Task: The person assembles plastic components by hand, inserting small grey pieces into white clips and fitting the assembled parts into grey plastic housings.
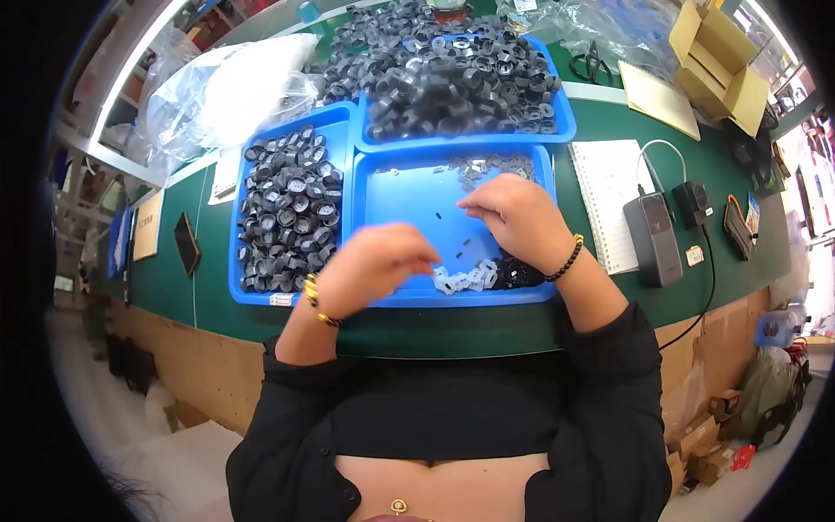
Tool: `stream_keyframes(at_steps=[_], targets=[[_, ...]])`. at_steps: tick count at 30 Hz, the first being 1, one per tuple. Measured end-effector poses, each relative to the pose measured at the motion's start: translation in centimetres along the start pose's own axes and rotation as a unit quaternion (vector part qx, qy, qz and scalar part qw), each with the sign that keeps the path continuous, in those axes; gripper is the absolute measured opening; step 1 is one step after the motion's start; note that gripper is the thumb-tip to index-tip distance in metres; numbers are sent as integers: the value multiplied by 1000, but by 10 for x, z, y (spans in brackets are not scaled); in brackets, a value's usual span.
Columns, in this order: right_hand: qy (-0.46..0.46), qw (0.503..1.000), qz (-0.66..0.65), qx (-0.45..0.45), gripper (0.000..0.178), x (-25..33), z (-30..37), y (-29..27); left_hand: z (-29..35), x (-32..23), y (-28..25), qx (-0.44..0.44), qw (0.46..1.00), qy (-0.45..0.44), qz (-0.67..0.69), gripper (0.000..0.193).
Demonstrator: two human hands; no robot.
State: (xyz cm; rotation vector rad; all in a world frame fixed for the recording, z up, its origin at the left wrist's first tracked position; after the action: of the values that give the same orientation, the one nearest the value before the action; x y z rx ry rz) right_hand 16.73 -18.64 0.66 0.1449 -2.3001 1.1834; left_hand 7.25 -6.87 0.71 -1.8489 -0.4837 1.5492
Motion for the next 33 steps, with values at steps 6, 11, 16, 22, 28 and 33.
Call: stream_keyframes(at_steps=[6, 11, 16, 22, 28, 33], targets=[[83, 993, 62, -64, 11, -27, 3, -30, 0, -5, 41, 56, 993, 21, -100, 12], [143, 977, 127, -92, 8, -59, 16, -52, -1, -5, 39, 52, 995, 23, -76, 10], [94, 985, 137, 46, 6, -53, 10, -36, -6, 0, 23, 41, 993, -33, 106, 10], [38, 978, 190, 82, 6, -48, 11, -18, -8, 19, 25, -62, 899, -152, 407, 10], [22, 972, 227, 63, 4, -50, 12, -17, -7, 24, 49, -74, 875, -151, 454, 17], [23, 972, 223, 63, 9, -49, 11, -16, -8, 22, 56, -56, 875, -157, 455, 17]])
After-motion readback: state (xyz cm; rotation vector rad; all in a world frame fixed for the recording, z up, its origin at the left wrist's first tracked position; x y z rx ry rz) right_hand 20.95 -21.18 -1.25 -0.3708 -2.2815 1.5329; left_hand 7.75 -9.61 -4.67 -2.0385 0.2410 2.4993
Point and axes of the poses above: each hand's wrist, its own z-axis away from the middle knuckle, its own y-axis out of the palm, x = y × z, the point moved 8 cm from there along -z, towards the middle knuckle, and after that the axes turned 4 degrees about -y, right-handed, at the moved point
